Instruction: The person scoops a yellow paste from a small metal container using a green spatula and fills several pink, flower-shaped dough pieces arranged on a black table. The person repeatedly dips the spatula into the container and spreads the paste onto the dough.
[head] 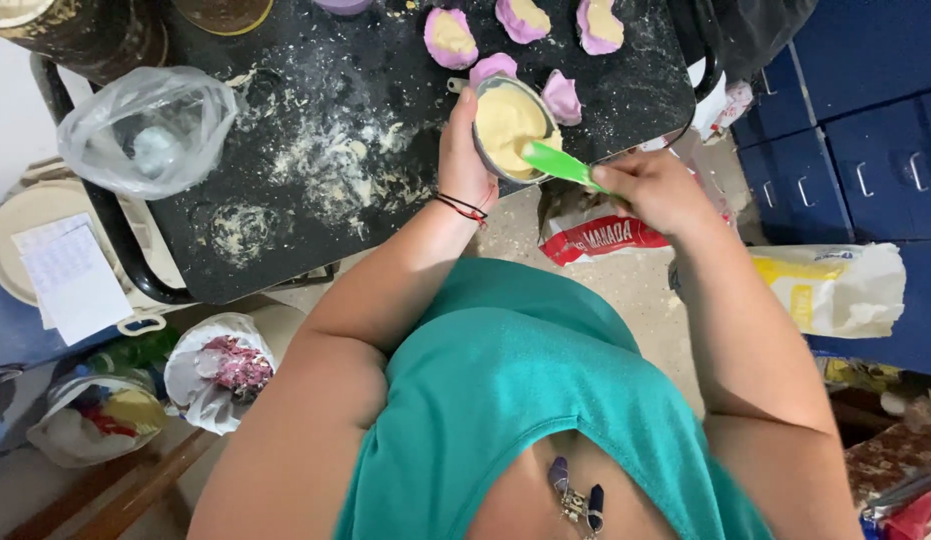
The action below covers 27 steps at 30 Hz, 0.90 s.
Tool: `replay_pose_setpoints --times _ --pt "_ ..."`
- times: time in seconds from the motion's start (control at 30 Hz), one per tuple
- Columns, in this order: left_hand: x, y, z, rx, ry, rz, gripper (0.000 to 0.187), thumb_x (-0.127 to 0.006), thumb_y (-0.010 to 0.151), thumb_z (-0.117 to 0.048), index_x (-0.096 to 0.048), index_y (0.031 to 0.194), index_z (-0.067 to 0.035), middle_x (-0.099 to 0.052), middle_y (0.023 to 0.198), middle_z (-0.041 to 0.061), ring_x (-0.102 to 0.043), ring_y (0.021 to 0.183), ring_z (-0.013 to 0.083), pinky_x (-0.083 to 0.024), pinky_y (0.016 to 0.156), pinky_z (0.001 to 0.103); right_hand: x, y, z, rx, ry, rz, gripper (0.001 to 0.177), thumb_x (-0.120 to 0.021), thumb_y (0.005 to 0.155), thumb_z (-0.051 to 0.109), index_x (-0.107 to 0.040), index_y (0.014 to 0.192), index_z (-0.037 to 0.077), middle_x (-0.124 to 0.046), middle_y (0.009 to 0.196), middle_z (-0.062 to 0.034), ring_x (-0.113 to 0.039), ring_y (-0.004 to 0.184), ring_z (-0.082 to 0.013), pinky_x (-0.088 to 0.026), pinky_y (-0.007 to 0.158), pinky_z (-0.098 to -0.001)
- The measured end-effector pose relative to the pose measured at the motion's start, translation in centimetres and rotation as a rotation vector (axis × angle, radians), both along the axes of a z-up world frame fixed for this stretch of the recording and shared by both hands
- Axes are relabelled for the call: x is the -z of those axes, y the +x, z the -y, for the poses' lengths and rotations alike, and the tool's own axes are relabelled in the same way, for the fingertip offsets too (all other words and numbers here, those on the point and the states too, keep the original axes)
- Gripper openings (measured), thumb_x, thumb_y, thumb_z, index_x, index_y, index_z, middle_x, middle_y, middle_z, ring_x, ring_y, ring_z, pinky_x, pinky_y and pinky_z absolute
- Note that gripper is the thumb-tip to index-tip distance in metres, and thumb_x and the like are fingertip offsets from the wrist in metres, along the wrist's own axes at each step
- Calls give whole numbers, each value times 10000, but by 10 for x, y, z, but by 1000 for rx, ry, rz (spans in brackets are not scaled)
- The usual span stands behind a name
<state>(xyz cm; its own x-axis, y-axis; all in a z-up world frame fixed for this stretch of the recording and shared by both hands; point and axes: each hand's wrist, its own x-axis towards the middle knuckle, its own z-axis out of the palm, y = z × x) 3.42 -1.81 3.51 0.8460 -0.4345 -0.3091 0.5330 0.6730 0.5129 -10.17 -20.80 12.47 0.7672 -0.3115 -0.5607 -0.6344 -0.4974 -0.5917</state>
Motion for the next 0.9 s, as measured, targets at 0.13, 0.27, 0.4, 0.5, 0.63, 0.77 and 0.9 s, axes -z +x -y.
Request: replay_pose_setpoints --times 0.13,0.27,0.4,0.5,0.63,0.77,0.9 --pt "16 1 2 -32 10 -32 633 -623 917 -519 -695 1194 45 -741 1184 250 -713 1106 352 -589 958 474 -19 -14 13 -10 -147 -106 379 -645 1058 470 -790 965 132 -641 647 -70 -529 583 -193 -424 650 -373" --pt "16 7 -8 -34 -12 45 637 -633 920 -509 -689 1218 51 -734 1197 258 -710 1118 371 -595 952 492 -10 -23 16 -56 -114 116 424 -559 1116 439 -661 822 151 -590 610 -15 -494 532 -150 -387 570 -337" --pt "26 5 -15 -63 -52 220 575 -555 999 -471 -650 1330 -10 -700 1265 234 -656 1204 368 -573 994 500 2 4 -54 29 343 240 708 -122 1053 522 -637 1115 39 -794 1095 -144 -808 968 -239 -713 855 -342" --pt "51 -1 -33 -57 24 347 694 -648 963 -559 -568 1414 -37 -646 1363 193 -620 1275 326 -553 1044 474 89 10 -68 147 1146 505 511 -564 958 657 -526 934 148 -569 1073 -23 -666 1293 -367 -617 1012 -445" --pt "74 -6 -72 64 229 428 578 -470 1093 -296 -382 1607 -47 -359 1656 216 -265 1573 386 -226 1284 544 151 11 -63 304 1061 596 565 -388 1040 691 -476 1044 132 -546 1410 -214 -540 1352 -518 -450 1105 -669" --pt "73 -6 -93 244 279 558 676 -581 989 -26 -355 1626 -24 -330 1688 195 -266 1581 321 -203 1306 520 137 15 -68 276 1031 626 566 -383 1060 685 -410 1053 120 -176 1631 -422 -214 1458 -629 -213 1190 -731" --pt "50 2 -107 476 368 566 803 -589 956 94 -297 1678 -102 -307 1716 136 -231 1590 285 -190 1292 505 165 16 -61 269 1015 641 596 -373 1067 677 -430 1095 84 -119 1638 -427 -132 1469 -614 -145 1213 -739"
